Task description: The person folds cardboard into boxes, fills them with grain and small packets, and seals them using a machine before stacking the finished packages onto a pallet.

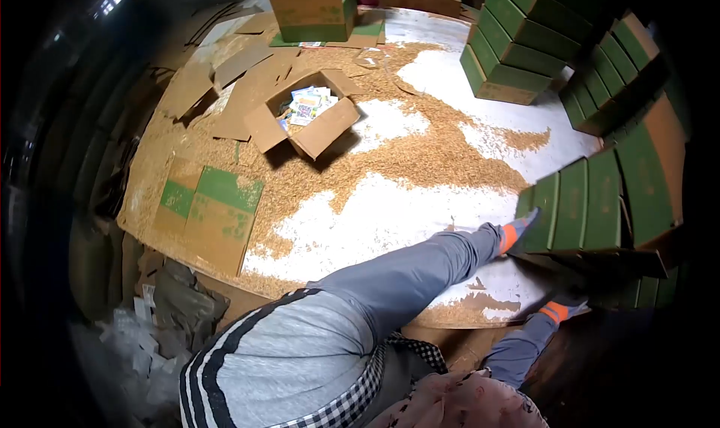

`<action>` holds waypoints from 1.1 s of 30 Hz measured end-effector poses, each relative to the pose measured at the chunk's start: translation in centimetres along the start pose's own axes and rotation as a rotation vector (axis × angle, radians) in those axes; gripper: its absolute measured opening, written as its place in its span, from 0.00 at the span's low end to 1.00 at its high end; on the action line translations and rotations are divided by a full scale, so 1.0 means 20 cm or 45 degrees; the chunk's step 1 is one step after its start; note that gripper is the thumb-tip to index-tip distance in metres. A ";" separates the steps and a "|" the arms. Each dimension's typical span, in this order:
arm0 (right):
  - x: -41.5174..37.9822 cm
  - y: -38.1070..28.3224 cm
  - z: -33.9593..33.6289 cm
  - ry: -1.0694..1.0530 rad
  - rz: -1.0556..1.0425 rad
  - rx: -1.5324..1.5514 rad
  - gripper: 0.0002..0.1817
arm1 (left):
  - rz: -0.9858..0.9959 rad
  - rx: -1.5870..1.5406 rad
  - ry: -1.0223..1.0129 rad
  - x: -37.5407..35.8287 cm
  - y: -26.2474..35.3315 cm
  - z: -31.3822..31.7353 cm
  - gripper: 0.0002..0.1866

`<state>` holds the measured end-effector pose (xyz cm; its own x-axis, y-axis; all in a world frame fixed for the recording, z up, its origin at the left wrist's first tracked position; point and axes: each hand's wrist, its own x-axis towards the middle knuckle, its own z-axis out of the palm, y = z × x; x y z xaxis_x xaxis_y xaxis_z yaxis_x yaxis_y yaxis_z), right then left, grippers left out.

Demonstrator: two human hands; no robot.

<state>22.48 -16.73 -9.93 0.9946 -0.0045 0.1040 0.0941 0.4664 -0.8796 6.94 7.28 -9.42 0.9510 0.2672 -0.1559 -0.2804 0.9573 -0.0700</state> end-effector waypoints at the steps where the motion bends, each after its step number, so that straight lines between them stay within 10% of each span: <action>1: -0.14 -0.04 0.10 0.157 -0.137 -0.116 0.29 | 0.073 1.020 -0.100 0.04 -0.01 -0.01 0.36; 3: -0.45 0.05 0.24 -0.016 -0.486 -0.625 0.28 | 0.331 1.670 -0.016 -0.15 0.01 0.15 0.30; 6: -0.89 0.12 0.75 -0.353 -0.075 -0.286 0.26 | 0.948 2.310 0.081 -0.71 0.31 0.16 0.25; 9: -1.21 0.21 1.37 -1.218 0.393 -0.143 0.23 | 1.238 1.789 0.724 -1.16 0.61 -0.21 0.23; 13: -1.70 0.38 2.18 -1.983 -0.017 -0.035 0.18 | 1.630 1.337 0.917 -1.63 0.83 -0.33 0.24; 18: -2.17 0.90 2.78 -2.308 -1.205 -1.531 0.45 | 1.924 1.685 1.305 -1.84 1.22 -0.26 0.28; 20: -2.25 0.78 2.85 -2.319 -1.044 -1.876 0.47 | 1.761 2.066 2.229 -1.82 1.44 -0.04 0.44; 22: -2.25 0.78 2.84 -2.226 -1.013 -1.738 0.43 | 1.248 1.516 2.401 -1.68 1.71 -0.07 0.60; 24: -2.17 0.81 2.77 -2.075 -1.043 -1.370 0.27 | 1.093 1.520 2.490 -1.63 1.87 -0.13 0.67; 26: -2.03 1.06 2.77 -2.093 -0.398 -1.171 0.19 | 1.048 1.123 2.060 -1.61 1.97 -0.14 0.68; 29: -2.07 0.83 2.67 -2.115 -0.198 -0.872 0.13 | 1.218 0.814 1.149 -1.46 2.28 -0.63 0.69; 33: -2.10 0.84 2.63 -1.939 -0.016 -0.460 0.17 | 0.941 1.088 2.170 -1.56 2.18 -0.28 0.63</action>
<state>-20.04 37.73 -4.62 0.0347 0.9624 0.2693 0.3289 0.2434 -0.9124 -35.72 39.97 -13.15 -0.4928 0.6820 -0.5404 0.1268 0.6707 0.7308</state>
